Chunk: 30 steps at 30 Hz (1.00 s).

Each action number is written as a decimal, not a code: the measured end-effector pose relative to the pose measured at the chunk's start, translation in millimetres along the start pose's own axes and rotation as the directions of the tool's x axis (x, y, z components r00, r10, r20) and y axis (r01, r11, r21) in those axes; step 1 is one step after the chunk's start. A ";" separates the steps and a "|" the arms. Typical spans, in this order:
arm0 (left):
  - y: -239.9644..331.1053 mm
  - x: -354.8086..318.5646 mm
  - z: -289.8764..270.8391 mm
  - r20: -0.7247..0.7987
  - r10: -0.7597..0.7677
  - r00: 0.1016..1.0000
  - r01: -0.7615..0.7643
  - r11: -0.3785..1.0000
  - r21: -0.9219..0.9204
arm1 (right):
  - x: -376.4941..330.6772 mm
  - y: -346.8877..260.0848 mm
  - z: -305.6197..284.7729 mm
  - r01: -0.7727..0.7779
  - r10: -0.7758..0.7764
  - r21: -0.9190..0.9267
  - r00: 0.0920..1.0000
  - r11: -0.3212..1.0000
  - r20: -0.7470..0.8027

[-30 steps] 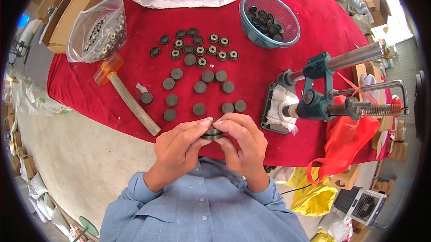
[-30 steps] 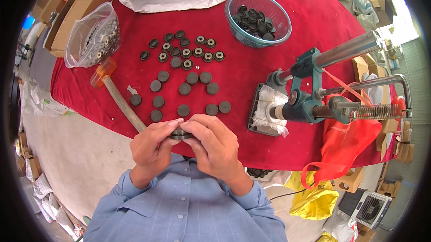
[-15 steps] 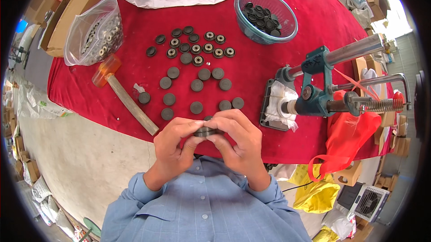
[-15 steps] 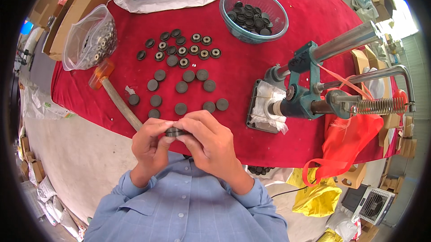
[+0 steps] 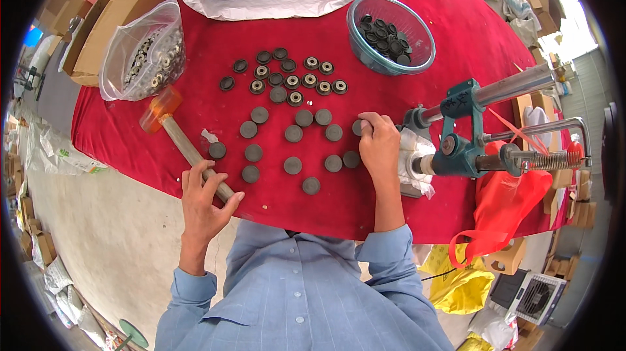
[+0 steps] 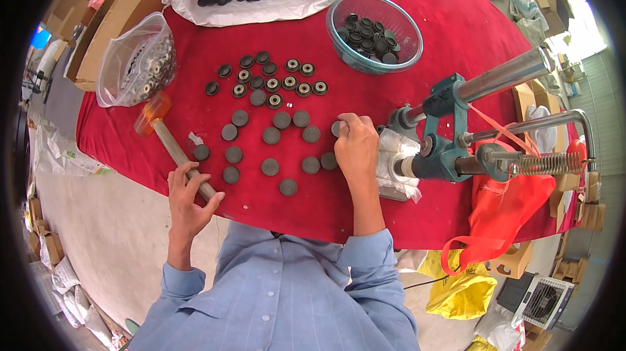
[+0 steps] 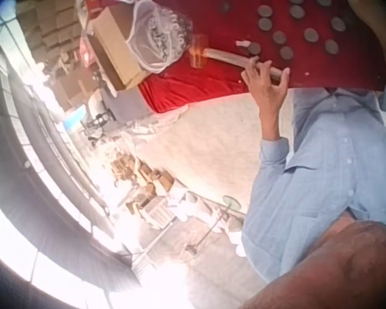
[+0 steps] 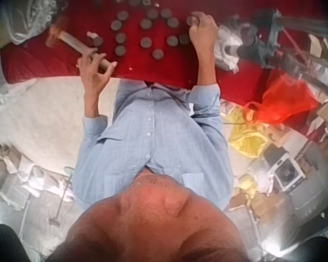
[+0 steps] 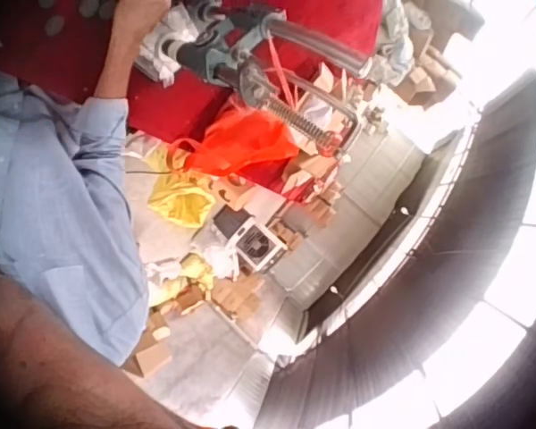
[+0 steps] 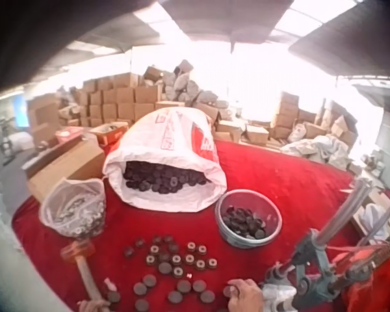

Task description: The person assembles small cylindrical magnets with metal rings by hand on a red table. They pick up magnets and rings, align them, and press them together, occasionally using a rubber mallet to secure the fit. The assembled units are placed into a blue basket, and the person continues the process with additional components from plastic bags.

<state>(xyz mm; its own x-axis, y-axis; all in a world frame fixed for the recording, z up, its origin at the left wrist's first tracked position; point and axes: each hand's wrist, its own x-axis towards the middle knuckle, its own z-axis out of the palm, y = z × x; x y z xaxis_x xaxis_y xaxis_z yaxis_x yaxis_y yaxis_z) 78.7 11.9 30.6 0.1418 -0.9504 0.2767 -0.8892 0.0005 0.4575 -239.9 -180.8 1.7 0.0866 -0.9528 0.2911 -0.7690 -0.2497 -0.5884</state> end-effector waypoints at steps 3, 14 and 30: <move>-13.1 -2.2 0.6 -0.010 0.045 0.999 -0.045 0.999 0.002 | 7.4 -24.6 -3.6 -0.076 0.064 -0.182 0.996 0.980 -0.070; -22.8 14.0 -32.9 0.039 0.105 0.994 -0.105 0.994 0.012 | 63.4 -94.6 51.5 0.237 -0.247 0.078 0.954 0.968 0.168; -76.0 185.4 54.6 -0.098 0.036 0.995 -0.040 0.999 -0.036 | 108.5 -107.7 87.1 0.257 -0.316 0.232 0.910 0.938 0.269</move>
<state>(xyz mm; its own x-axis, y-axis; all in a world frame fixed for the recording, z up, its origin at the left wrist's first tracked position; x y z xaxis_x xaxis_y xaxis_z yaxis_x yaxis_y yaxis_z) 148.8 -181.3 1.0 0.1520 -0.9146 0.3747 -0.8777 0.0494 0.4767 -92.5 -272.3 31.0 0.4924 -0.8344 0.2476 -0.5525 -0.5195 -0.6519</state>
